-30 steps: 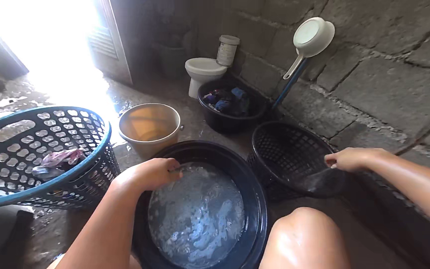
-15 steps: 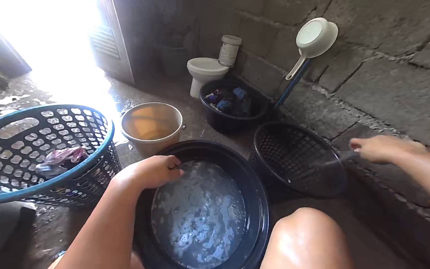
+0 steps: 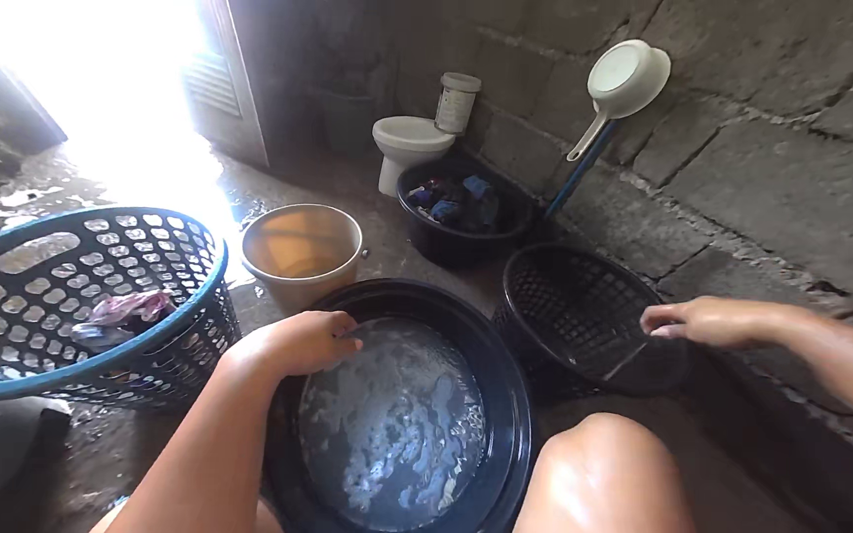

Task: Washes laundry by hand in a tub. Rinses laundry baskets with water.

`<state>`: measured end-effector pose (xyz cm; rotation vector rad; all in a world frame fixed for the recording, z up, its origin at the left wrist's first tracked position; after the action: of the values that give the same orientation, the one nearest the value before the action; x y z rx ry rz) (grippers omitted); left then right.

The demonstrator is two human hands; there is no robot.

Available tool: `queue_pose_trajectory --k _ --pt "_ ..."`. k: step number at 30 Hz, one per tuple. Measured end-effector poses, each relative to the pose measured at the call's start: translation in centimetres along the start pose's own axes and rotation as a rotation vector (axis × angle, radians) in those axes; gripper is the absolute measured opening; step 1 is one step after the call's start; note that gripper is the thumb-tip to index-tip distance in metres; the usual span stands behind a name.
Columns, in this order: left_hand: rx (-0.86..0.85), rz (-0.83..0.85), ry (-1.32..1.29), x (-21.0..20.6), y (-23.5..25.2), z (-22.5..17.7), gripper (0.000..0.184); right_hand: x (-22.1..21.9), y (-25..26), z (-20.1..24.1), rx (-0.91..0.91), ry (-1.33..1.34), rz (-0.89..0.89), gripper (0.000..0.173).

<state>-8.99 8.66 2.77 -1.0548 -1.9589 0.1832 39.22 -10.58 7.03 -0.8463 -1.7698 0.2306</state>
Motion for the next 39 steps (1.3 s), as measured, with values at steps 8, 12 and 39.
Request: queue_pose_trajectory --k 8,12,39 --pt "-0.005 0.007 -0.016 -0.4 0.0 -0.3 0.048 2.4 0.8 -0.4 -0.049 0.007 -0.061 0.028" --pt "-0.001 -0.004 -0.006 0.0 0.0 -0.1 0.049 4.2 0.9 0.2 -0.072 0.091 -0.149 0.027" --pt "-0.005 -0.006 -0.016 -0.1 0.0 0.0 0.048 4.0 2.4 1.3 -0.048 0.22 -0.153 0.025"
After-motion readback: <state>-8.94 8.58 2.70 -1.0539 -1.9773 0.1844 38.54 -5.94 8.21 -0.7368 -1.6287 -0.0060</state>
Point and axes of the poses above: each hand's wrist, its own y-axis towards the middle knuckle, its own x-axis out of the back of the hand, z = x × y, the point moved 9 cm from there along y, towards the middle knuckle, and after that the axes turned 14 degrees about -y, right-handed, at the moved point
